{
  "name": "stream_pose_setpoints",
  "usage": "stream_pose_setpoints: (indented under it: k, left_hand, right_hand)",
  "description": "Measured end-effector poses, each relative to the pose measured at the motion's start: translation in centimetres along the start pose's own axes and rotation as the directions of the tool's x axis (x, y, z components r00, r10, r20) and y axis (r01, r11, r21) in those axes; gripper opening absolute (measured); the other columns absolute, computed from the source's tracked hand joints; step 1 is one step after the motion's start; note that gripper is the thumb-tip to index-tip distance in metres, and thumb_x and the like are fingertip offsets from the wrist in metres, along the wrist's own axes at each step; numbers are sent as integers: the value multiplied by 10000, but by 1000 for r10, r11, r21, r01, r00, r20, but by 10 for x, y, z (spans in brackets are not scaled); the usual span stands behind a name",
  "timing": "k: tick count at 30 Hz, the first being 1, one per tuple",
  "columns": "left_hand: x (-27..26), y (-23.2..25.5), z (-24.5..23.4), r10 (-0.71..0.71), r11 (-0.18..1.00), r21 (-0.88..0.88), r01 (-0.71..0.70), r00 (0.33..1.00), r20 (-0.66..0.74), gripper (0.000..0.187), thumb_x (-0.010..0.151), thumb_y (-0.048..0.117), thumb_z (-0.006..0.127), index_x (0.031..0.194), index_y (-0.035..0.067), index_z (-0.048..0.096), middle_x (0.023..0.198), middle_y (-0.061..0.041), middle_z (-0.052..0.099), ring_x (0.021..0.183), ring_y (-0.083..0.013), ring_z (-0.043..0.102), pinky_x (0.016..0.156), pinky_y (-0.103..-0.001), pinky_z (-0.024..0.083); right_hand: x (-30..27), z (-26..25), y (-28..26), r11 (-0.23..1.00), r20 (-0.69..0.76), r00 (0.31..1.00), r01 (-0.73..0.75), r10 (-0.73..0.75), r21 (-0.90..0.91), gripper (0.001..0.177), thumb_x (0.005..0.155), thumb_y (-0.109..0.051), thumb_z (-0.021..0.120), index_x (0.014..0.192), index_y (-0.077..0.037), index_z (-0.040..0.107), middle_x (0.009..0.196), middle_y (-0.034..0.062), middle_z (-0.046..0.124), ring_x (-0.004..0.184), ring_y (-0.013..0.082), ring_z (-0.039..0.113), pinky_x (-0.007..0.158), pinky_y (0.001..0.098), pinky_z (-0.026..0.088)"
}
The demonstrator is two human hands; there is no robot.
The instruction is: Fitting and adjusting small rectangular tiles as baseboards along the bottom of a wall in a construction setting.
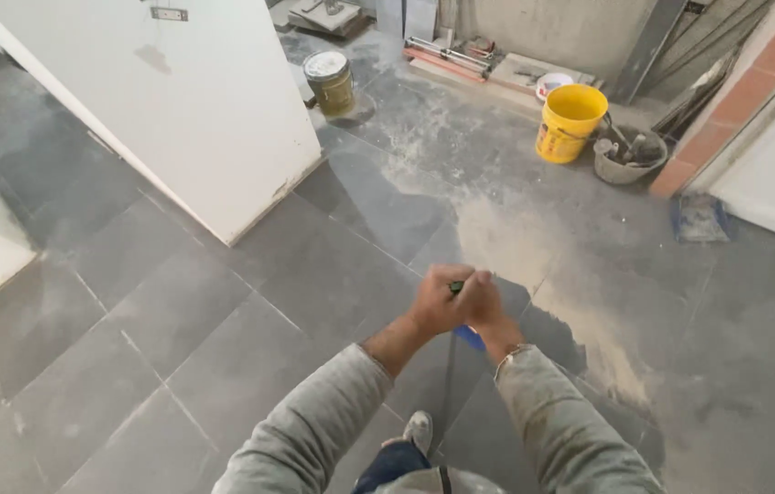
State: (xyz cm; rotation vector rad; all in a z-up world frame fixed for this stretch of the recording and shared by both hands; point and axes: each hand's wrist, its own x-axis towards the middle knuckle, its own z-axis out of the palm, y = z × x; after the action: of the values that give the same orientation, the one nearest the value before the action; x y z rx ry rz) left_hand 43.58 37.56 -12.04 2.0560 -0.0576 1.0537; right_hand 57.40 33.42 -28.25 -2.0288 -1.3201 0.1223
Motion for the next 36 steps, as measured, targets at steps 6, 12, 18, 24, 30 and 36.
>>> stream_pose_setpoints:
  k: [6, 12, 18, 24, 30, 36]
  left_hand:
    - [66, -7, -79, -201, 966, -185, 181, 975, -96, 395, 1080, 219, 611, 779, -34, 641, 591, -65, 480, 578, -108, 447, 495, -318, 385]
    - [66, -68, -88, -232, 964, -157, 213, 965, -119, 333, 1054, 203, 610, 833, -28, 702, 601, -90, 553, 592, -99, 531, 519, -313, 451]
    - [49, -105, -76, -134, 984, -121, 130, 991, -23, 178, 1029, 170, 659, 954, 23, 725, 991, -167, 755, 938, -272, 747, 824, -367, 584]
    - [22, -158, -67, 40, 994, 97, -56, 987, 158, 225, 966, 167, 717, 791, 47, 640, 811, -136, 679, 755, -302, 664, 717, -405, 535]
    - [25, -159, -42, -74, 997, 23, 71, 980, 187, 263, 941, 205, 732, 773, 49, 603, 790, -110, 611, 765, -291, 611, 722, -417, 493]
    - [140, -45, -114, -66, 966, -251, 55, 997, -34, 348, 1045, 261, 619, 793, 24, 656, 693, -62, 625, 636, -180, 606, 593, -338, 481]
  right_hand:
    - [91, -37, -95, 985, -66, 984, 163, -166, -60, 209, 754, -235, 725, 851, -54, 682, 765, 171, 730, 764, 424, 684, 613, 555, 535]
    - [140, 13, -44, 968, 120, 993, 52, -22, -247, 224, 925, -248, 658, 801, -64, 687, 834, 148, 750, 832, 369, 715, 720, 502, 569]
    - [172, 45, -11, 948, 26, 991, 132, -130, -288, 273, 1028, -328, 567, 943, -107, 702, 963, 78, 769, 926, 248, 730, 839, 417, 587]
    - [149, 44, -8, 975, -191, 964, 159, -187, -152, 251, 994, -306, 650, 1001, -62, 704, 949, 141, 731, 830, 315, 708, 718, 420, 581]
    - [160, 55, 43, -84, 468, 746, -491, 474, 867, 353, 1026, -380, 588, 972, -32, 602, 865, 143, 675, 817, 250, 735, 644, 359, 591]
    - [182, 28, 6, 31, 174, 977, -179, 122, 983, 530, 985, -548, 504, 902, -36, 612, 864, 61, 685, 776, 149, 696, 596, 300, 572]
